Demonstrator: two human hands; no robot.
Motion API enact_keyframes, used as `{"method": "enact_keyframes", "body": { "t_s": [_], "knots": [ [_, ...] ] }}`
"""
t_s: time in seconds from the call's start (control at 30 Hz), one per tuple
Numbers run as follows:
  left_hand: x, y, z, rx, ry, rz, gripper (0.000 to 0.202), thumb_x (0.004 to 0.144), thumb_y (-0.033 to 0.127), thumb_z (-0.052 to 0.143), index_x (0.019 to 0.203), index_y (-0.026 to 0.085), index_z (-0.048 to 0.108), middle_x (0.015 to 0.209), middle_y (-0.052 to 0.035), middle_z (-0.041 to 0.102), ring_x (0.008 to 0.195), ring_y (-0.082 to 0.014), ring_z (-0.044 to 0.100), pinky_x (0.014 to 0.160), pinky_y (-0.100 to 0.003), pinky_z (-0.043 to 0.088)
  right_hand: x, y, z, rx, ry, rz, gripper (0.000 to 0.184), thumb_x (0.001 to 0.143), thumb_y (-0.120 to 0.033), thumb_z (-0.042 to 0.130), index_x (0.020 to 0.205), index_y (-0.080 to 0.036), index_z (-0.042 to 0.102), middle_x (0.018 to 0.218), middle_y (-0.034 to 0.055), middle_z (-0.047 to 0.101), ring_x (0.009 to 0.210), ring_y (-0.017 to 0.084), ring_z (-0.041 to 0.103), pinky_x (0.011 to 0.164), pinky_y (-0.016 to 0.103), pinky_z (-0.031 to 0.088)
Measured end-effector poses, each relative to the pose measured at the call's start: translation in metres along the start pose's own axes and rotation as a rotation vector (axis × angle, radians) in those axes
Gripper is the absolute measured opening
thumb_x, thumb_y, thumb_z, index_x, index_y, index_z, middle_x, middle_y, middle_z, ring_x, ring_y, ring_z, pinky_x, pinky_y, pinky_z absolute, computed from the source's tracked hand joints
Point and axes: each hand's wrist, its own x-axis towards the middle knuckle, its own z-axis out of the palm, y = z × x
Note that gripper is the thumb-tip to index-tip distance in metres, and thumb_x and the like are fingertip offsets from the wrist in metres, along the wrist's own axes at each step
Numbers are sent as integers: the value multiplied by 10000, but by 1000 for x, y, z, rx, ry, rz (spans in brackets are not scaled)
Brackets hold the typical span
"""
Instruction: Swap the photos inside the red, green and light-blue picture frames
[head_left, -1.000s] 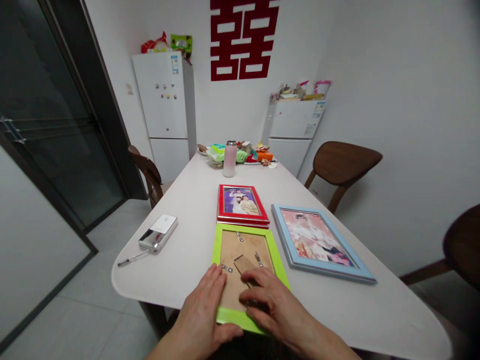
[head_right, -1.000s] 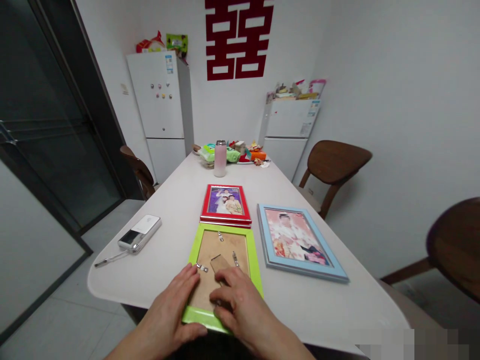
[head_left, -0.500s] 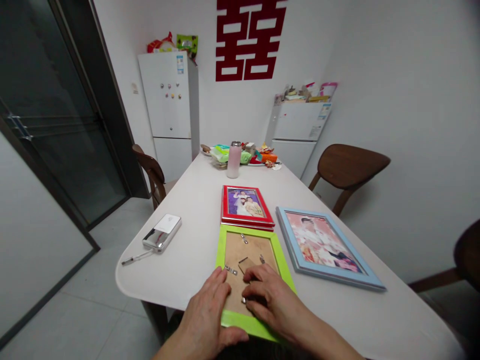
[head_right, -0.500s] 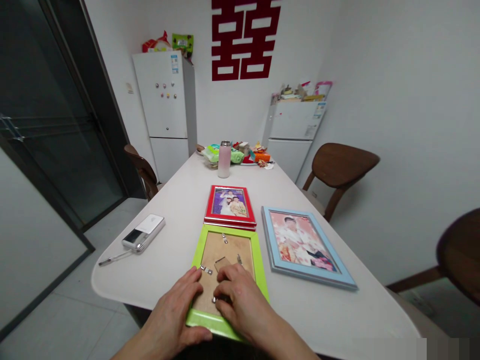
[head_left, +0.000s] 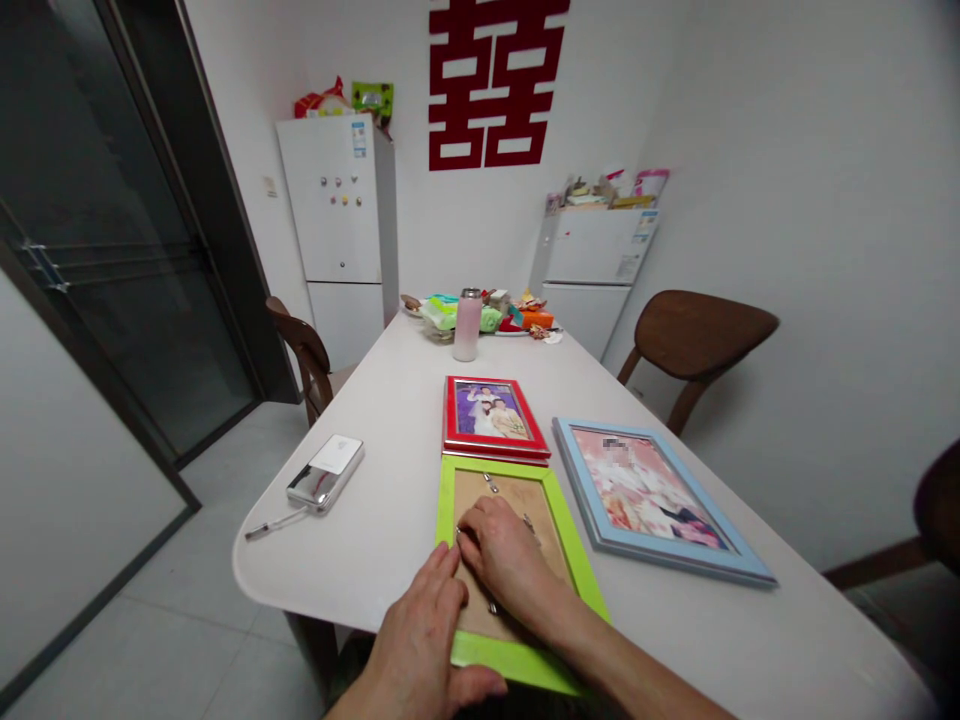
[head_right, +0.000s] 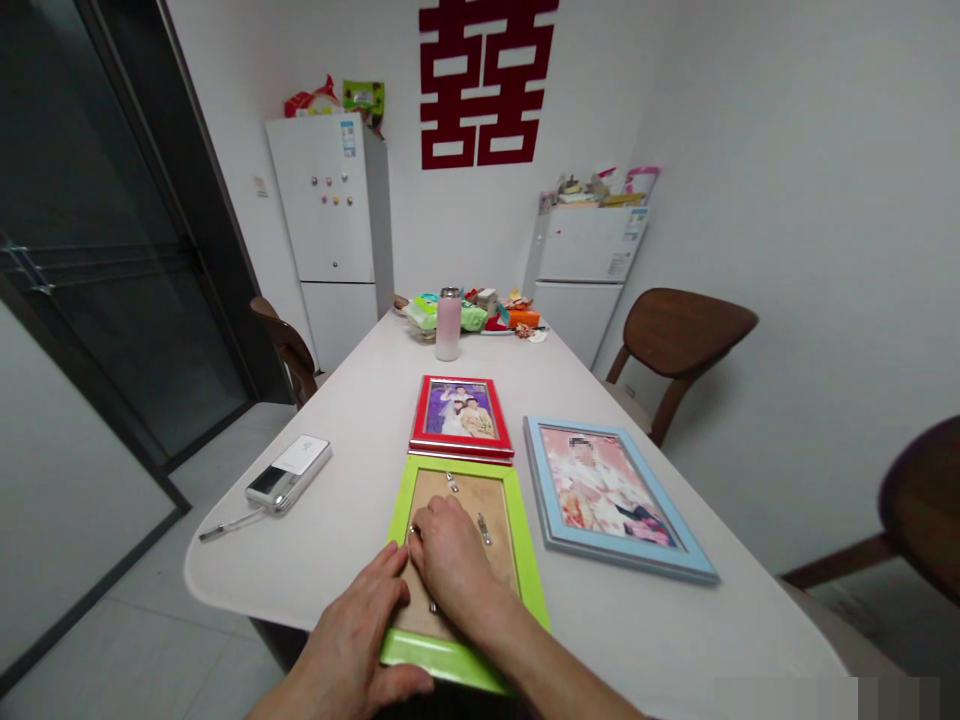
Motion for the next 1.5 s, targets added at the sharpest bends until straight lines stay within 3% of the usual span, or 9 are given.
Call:
{"method": "enact_keyframes", "body": {
  "t_s": [0.13, 0.43, 0.9, 1.07, 1.2, 1.3, 1.5],
  "knots": [
    [-1, -2, 2, -21, 1, -2, 515, 510, 381, 735, 882, 112, 500, 1240, -240, 378, 1170, -308, 304, 921, -459, 336, 4, 11, -3, 7, 18, -19, 184, 768, -213, 433, 729, -162, 606, 760, 48, 570, 765, 143, 493, 704, 228, 342],
    [4, -4, -1, -92, -25, -2, 423, 508, 419, 724, 758, 140, 528, 1270, -192, 360, 1193, -276, 273, 954, -418, 300, 37, 57, 1, -112, 125, 149, 224, 764, -186, 420, 769, -118, 634, 770, 88, 565, 765, 173, 493, 727, 269, 330],
    [7, -1, -3, -64, -56, -37, 447, 501, 413, 729, 798, 137, 542, 1273, -186, 358, 1191, -279, 276, 953, -424, 295, 37, 54, -2, -58, 121, 109, 257, 767, -179, 412, 856, -173, 653, 821, 69, 592, 800, 166, 497, 743, 260, 347],
    [6, 0, -4, -95, -47, -59, 457, 477, 384, 747, 808, 143, 542, 1273, -179, 362, 1185, -289, 287, 942, -434, 308, 8, 45, -24, -30, 119, 84, 279, 766, -231, 402, 938, -131, 598, 890, 85, 582, 858, 173, 499, 788, 272, 342],
    [5, 4, -6, -90, -50, -60, 495, 486, 362, 748, 867, 136, 526, 1270, -189, 362, 1185, -294, 284, 939, -442, 309, -33, 39, -37, 3, -32, 116, 339, 659, -335, 518, 946, -167, 585, 869, 79, 567, 815, 201, 510, 732, 296, 374],
    [3, 4, -6, -105, -41, -61, 545, 496, 342, 745, 933, 115, 512, 1269, -203, 358, 1184, -302, 284, 949, -436, 301, -48, 36, -37, 24, -81, 128, 427, 626, -302, 527, 1033, -175, 542, 891, 83, 547, 835, 211, 505, 735, 306, 380],
    [6, -1, -12, -386, 191, -140, 536, 679, 243, 573, 1166, 147, 372, 1246, -129, 419, 1136, -231, 390, 943, -390, 323, -39, 35, -44, 53, -50, 154, 367, 616, -232, 492, 964, -162, 584, 827, 74, 538, 788, 198, 514, 726, 305, 391]
  ]
}}
